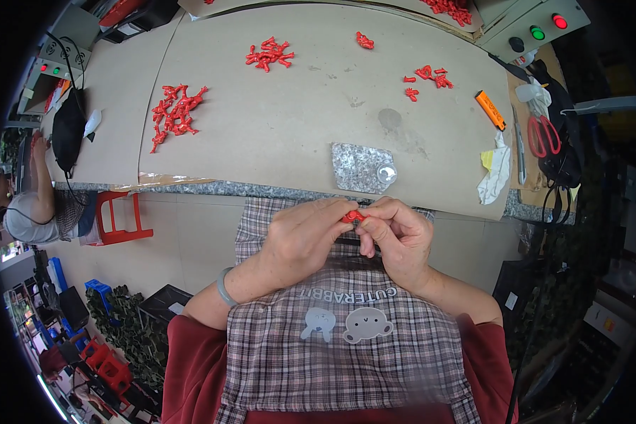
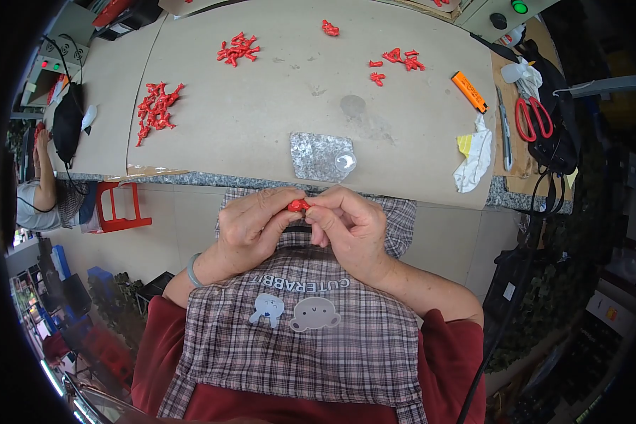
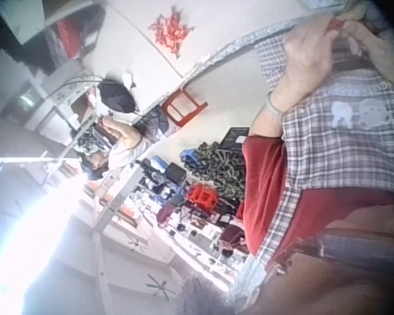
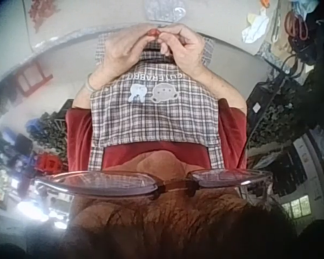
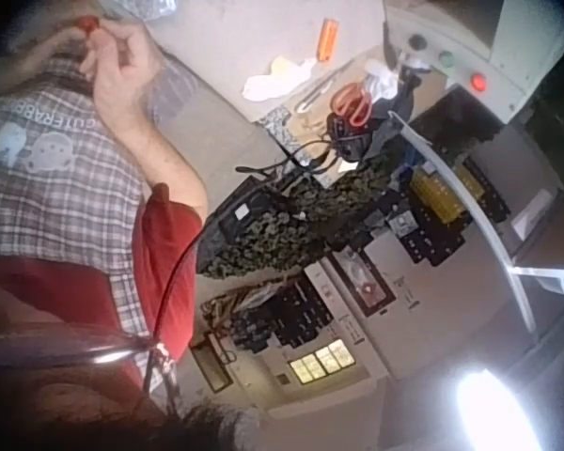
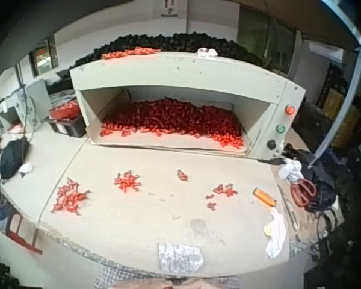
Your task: The person assembles plastic toy pieces together by hand, applies liquid from a bottle to attach parts, and gathers additional pieces from the bin.
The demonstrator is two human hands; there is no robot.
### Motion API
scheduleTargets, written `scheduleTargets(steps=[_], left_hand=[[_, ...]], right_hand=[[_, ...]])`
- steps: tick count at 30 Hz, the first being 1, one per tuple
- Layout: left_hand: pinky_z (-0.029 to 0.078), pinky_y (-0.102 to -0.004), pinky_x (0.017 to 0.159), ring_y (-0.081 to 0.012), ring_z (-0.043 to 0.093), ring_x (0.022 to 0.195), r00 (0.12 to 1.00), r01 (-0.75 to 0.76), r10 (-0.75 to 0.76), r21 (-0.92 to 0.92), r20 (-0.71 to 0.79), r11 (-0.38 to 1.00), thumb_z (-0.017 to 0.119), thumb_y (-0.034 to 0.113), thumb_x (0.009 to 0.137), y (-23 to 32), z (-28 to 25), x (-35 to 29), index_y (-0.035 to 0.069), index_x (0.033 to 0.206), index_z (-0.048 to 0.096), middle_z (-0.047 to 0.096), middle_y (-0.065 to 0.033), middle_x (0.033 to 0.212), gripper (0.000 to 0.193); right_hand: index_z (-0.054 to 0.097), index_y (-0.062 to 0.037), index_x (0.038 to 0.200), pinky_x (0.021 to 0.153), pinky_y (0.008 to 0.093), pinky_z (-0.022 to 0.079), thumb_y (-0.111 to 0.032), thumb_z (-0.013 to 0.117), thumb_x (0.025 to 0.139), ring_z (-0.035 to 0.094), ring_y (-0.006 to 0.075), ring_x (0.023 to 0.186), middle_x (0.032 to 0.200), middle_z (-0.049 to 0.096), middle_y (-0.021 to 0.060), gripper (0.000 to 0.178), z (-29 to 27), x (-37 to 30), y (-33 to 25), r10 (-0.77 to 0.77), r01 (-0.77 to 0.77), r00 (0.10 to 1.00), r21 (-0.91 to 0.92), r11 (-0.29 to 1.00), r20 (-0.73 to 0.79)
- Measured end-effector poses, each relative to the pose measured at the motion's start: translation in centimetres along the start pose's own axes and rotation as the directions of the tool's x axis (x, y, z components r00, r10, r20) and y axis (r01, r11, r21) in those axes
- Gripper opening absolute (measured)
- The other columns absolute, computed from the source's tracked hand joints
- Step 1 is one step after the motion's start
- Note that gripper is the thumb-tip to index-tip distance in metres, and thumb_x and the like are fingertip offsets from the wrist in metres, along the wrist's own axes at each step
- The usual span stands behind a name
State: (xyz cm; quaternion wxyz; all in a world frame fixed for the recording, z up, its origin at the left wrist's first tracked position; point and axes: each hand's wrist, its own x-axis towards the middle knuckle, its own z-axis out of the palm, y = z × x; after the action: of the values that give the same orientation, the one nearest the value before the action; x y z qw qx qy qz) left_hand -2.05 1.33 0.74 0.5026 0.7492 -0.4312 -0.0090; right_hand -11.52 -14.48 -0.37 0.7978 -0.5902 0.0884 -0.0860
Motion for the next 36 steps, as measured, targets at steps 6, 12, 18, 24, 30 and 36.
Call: scheduleTargets(steps=[6, 12, 18, 24, 30, 36], left_hand=[[0.059, -0.0312, 0.068, -0.0270, 0.073, 0.079, 0.996, 0.083, -0.082, -0.050, 0.034, 0.995, 0.072, 0.001, 0.081, 0.0, -0.2, 0.2, -0.004, 0.104, 0.067, 0.072, -0.0169, 0.091, 0.024], [0.060, -0.0294, 0.070, -0.0211, 0.072, 0.081, 0.923, 0.384, -0.360, -0.321, 0.132, 0.866, 0.070, 0.001, 0.086, 0.0, -0.3, -0.3, -0.006, 0.108, 0.066, 0.072, -0.0152, 0.093, 0.024], [0.060, -0.0296, 0.076, -0.0194, 0.071, 0.086, 0.800, 0.593, -0.518, -0.531, 0.304, 0.605, 0.068, 0.002, 0.090, 0.1, -0.9, -0.2, -0.007, 0.115, 0.062, 0.071, -0.0142, 0.101, 0.027], [0.059, -0.0277, 0.075, -0.0177, 0.070, 0.083, 0.745, 0.647, -0.549, -0.608, 0.379, 0.460, 0.068, 0.003, 0.091, 0.1, -1.2, 0.2, -0.007, 0.116, 0.061, 0.070, -0.0135, 0.101, 0.028], [0.058, -0.0264, 0.074, -0.0158, 0.069, 0.082, 0.726, 0.651, -0.546, -0.672, 0.417, 0.352, 0.067, 0.004, 0.092, -0.5, -1.4, 0.2, -0.006, 0.116, 0.062, 0.070, -0.0117, 0.097, 0.026], [0.058, -0.0257, 0.075, -0.0135, 0.068, 0.082, 0.722, 0.640, -0.553, -0.705, 0.416, 0.306, 0.065, 0.006, 0.093, -0.4, -1.8, 0.4, -0.006, 0.115, 0.062, 0.070, -0.0102, 0.096, 0.025]], right_hand=[[0.065, 0.0017, 0.098, 0.051, 0.0198, 0.050, 0.001, 0.062, 0.093, 0.062, 0.0077, 0.060, 0.080, 0.066, 0.0069, 0.006, -0.2, 0.6, -0.9, -0.004, 0.006, 1.000, -0.127, 0.992, 0.015], [0.068, 0.0023, 0.096, 0.050, 0.0200, 0.050, -0.001, 0.065, 0.092, 0.062, 0.0071, 0.059, 0.078, 0.067, 0.0055, 0.006, -0.4, 1.5, -2.1, 0.091, -0.081, 0.995, -0.248, 0.965, 0.032], [0.068, 0.0033, 0.095, 0.050, 0.0210, 0.049, -0.002, 0.066, 0.091, 0.062, 0.0073, 0.059, 0.077, 0.068, 0.0063, 0.007, -0.4, 2.2, -3.1, 0.158, -0.133, 0.986, -0.305, 0.943, 0.057], [0.068, 0.0038, 0.095, 0.051, 0.0217, 0.050, -0.003, 0.067, 0.090, 0.062, 0.0080, 0.059, 0.078, 0.068, 0.0073, 0.008, -0.4, 2.7, -3.4, 0.162, -0.130, 0.985, -0.365, 0.922, 0.059], [0.068, 0.0037, 0.093, 0.052, 0.0222, 0.050, -0.004, 0.068, 0.090, 0.062, 0.0088, 0.059, 0.079, 0.067, 0.0079, 0.009, -0.3, 3.3, -4.1, 0.114, -0.062, 0.989, -0.450, 0.891, 0.090], [0.069, 0.0030, 0.092, 0.052, 0.0226, 0.049, -0.005, 0.067, 0.090, 0.062, 0.0091, 0.058, 0.078, 0.067, 0.0068, 0.008, -0.7, 5.4, -5.6, 0.066, 0.006, 0.990, -0.512, 0.859, 0.122]])
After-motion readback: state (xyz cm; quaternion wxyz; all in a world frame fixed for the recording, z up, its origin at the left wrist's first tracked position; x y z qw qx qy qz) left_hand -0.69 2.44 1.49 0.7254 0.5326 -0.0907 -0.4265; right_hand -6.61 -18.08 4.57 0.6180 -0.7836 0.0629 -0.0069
